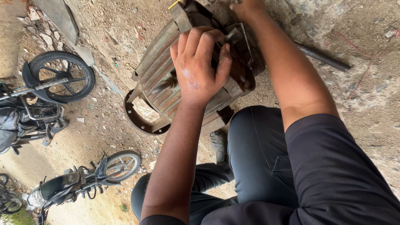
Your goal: The person crouches on the ground working on a rusty electric motor pump housing. They hold the housing steady with one hand while using a spanner and a hammer to loosen and work on bolts and fittings, repositioning the unit and continuing to work on its parts with the wrench.
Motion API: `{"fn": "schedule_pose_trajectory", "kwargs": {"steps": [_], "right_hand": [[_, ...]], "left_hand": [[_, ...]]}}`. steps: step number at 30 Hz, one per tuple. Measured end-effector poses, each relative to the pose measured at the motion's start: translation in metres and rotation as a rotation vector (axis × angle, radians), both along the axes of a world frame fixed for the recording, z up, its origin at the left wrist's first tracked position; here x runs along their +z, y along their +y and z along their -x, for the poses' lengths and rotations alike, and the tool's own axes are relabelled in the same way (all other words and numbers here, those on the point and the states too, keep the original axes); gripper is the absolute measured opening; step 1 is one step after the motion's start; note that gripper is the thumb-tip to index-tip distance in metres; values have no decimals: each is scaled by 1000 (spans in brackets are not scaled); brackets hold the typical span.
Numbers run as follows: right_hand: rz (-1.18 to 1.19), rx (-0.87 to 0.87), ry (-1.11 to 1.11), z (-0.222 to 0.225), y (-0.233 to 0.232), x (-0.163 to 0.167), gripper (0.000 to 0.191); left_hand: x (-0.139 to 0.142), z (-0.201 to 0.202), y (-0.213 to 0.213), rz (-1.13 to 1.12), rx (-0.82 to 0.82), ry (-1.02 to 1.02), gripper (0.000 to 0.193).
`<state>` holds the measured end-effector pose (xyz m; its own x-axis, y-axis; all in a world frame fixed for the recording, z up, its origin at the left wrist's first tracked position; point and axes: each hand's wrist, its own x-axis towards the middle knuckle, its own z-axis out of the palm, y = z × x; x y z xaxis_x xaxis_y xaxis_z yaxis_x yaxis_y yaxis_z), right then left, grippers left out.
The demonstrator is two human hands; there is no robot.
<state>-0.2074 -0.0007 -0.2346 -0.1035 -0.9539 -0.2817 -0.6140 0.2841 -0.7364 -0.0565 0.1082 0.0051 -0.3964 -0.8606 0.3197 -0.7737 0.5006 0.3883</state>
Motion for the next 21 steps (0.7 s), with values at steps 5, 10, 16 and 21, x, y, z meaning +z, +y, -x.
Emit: {"fn": "schedule_pose_trajectory", "kwargs": {"steps": [5,10,16,21], "right_hand": [[-190,-131,109,19,29,-2,37],[-8,-313,-152,33,55,-6,65],[406,-441,-35,53,117,-13,71],[350,-172,-662,120,192,1,30]], "left_hand": [[-1,-1,-1,-20,8,2,23],[1,-1,-1,-3,-1,8,22],[1,-1,-1,5,1,10,22],[0,-2,0,-3,0,4,22]]}}
